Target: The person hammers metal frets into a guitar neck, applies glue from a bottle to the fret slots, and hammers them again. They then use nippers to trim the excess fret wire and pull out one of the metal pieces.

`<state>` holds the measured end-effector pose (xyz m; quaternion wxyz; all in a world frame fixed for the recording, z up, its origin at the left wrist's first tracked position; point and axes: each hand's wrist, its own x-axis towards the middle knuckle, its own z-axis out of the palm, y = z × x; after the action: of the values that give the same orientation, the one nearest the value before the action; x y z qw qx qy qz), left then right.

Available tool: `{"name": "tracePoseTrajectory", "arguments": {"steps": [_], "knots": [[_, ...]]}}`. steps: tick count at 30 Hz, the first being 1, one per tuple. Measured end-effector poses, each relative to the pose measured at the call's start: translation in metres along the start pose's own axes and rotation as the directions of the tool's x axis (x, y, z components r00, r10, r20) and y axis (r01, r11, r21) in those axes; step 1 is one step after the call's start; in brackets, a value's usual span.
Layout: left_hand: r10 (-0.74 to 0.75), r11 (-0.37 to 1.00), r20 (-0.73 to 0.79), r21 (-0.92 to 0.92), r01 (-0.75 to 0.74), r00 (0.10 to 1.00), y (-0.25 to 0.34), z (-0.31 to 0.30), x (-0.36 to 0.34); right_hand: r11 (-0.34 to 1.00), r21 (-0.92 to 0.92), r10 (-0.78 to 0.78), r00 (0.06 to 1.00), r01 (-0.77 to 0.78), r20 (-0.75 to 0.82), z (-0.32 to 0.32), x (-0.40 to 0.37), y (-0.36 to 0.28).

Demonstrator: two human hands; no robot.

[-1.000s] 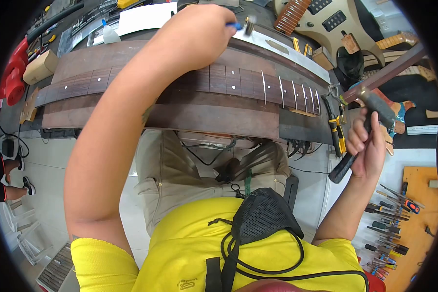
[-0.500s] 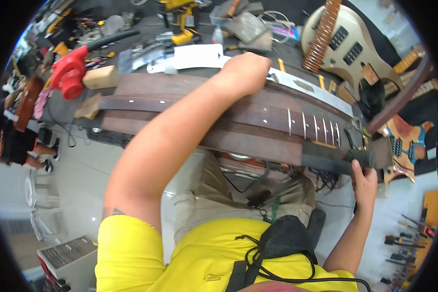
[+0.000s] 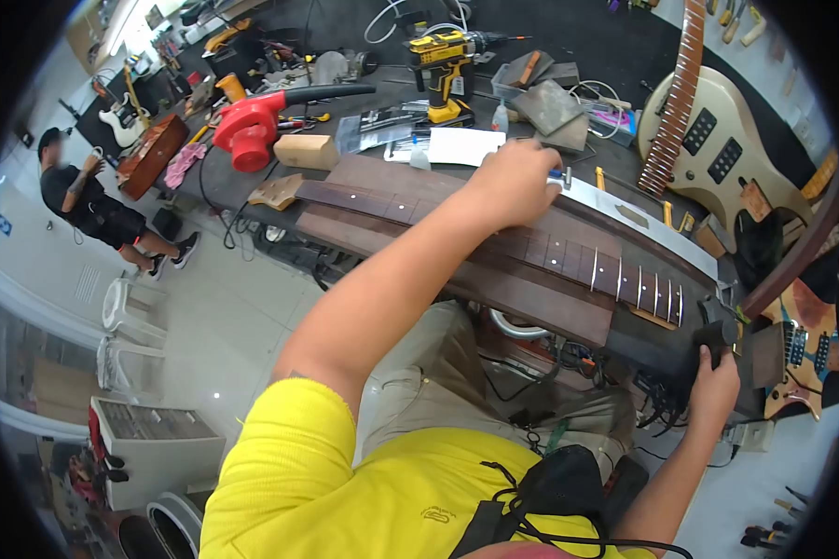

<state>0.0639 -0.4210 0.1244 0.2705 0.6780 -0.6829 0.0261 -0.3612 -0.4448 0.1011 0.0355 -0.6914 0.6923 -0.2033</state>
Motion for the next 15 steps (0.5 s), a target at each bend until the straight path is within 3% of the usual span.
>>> {"name": "tracePoseTrajectory", "arguments": {"steps": [1,3,5,6,10,12,15], "knots": [[0.059,0.991,-0.028,-0.122,-0.062,0.998,-0.002,-0.008,-0.017,1.000,0.019,-0.004,1.000,0.004,0.008,0.005,0.003,0.006],[0.095,0.990,-0.036,-0.100,-0.098,0.995,0.001,-0.022,-0.065,0.998,-0.052,-0.037,0.996,0.033,-0.079,0.015,0.012,0.024],[0.096,0.995,-0.013,-0.031,-0.097,0.995,-0.001,-0.034,-0.100,0.999,-0.049,0.017,0.999,-0.018,-0.031,0.011,0.010,0.008],[0.112,0.994,0.014,0.018,-0.112,0.994,-0.004,-0.037,-0.111,0.996,-0.077,-0.051,0.996,0.045,-0.070,0.017,0.013,0.014],[0.113,0.990,-0.042,0.087,-0.109,0.993,-0.016,-0.028,-0.119,0.981,-0.086,-0.179,0.983,0.176,-0.035,0.018,0.013,0.008],[0.107,0.989,-0.010,0.102,-0.106,0.994,-0.015,-0.028,-0.117,0.955,-0.157,-0.269,0.956,0.250,-0.117,0.030,0.015,0.014],[0.101,0.984,-0.017,0.149,-0.098,0.995,-0.012,-0.022,-0.112,0.971,-0.127,-0.216,0.972,0.204,-0.089,0.024,0.011,0.006]]}}
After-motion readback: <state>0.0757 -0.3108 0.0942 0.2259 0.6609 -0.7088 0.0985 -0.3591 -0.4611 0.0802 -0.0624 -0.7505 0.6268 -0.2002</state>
